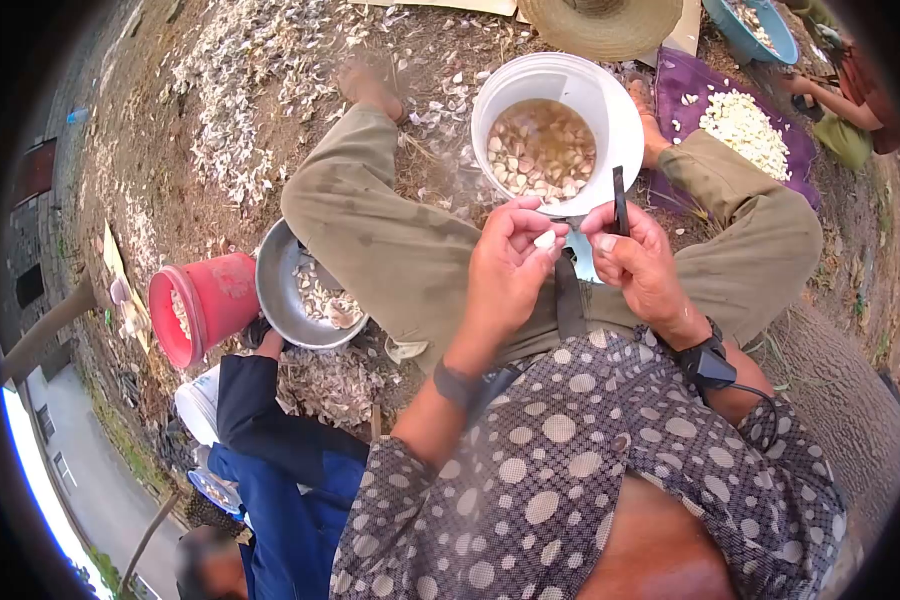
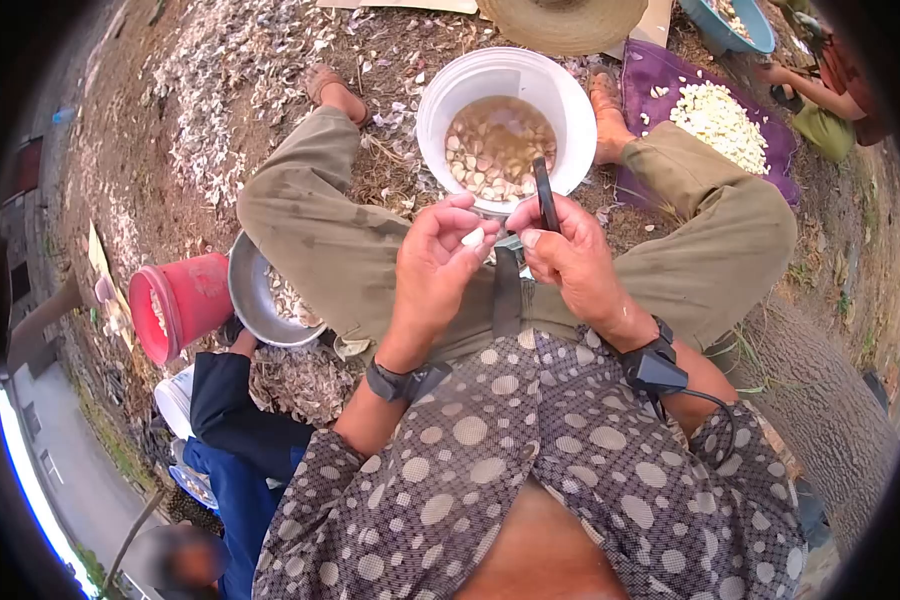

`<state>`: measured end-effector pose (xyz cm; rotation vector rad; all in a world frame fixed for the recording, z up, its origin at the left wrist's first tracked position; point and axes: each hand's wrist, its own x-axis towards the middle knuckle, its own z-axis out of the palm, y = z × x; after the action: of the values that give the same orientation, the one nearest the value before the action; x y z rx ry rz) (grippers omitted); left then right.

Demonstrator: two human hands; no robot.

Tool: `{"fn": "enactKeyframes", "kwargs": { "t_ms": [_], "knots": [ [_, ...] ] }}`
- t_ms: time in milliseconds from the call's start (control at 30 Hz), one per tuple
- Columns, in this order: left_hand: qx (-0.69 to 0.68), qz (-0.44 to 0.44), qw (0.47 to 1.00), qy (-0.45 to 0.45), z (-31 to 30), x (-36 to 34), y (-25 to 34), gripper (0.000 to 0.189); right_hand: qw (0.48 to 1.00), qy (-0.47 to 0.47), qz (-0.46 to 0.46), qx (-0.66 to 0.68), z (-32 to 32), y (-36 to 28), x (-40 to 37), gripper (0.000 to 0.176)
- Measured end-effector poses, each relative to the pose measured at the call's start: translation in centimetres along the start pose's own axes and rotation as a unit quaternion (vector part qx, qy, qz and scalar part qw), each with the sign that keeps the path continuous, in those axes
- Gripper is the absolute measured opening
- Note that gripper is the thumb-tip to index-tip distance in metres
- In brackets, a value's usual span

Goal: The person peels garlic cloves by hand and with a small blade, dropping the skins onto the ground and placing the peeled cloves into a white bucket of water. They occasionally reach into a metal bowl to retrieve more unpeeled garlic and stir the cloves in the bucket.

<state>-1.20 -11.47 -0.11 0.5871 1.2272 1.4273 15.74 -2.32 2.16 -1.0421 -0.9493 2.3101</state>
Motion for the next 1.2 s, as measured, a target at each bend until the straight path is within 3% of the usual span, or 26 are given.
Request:
{"fn": "enactKeyframes", "kwargs": {
  "t_ms": [167,200,367,500,633,833,933,1200],
  "knots": [
    [-0.128,-0.036,0.991,0.003,-1.2,-0.7,-1.1,0.023,0.986,-0.027,-0.042,0.157,1.9,0.3,0.3,0.021],
    [-0.165,-0.043,0.985,0.01,-1.1,-0.7,-0.9,0.023,0.976,-0.09,-0.059,0.191,1.5,0.5,0.7,0.025],
    [-0.308,-0.085,0.948,-0.008,-1.5,-1.0,-0.1,0.019,0.983,-0.061,-0.125,0.123,1.5,0.5,0.6,0.039],
    [-0.326,-0.137,0.933,-0.061,-2.0,-1.0,-0.4,0.018,0.99,-0.038,-0.136,-0.013,0.3,0.2,0.4,0.044],
    [-0.318,-0.144,0.936,-0.05,-1.7,-0.9,-0.7,0.021,0.991,0.018,-0.094,-0.092,0.1,-0.1,-0.3,0.039],
    [-0.29,-0.121,0.949,-0.04,-1.3,-0.9,-0.8,0.022,0.99,-0.011,-0.111,-0.083,0.8,-0.1,-0.3,0.029],
    [-0.306,-0.123,0.943,-0.049,-1.4,-1.1,-1.2,0.02,0.974,-0.006,-0.189,-0.123,1.3,0.4,-0.2,0.025],
    [-0.304,-0.137,0.942,-0.025,-0.9,-1.1,-1.3,0.02,0.927,0.007,-0.287,-0.24,1.6,1.0,-0.5,0.024]
  ]
}}
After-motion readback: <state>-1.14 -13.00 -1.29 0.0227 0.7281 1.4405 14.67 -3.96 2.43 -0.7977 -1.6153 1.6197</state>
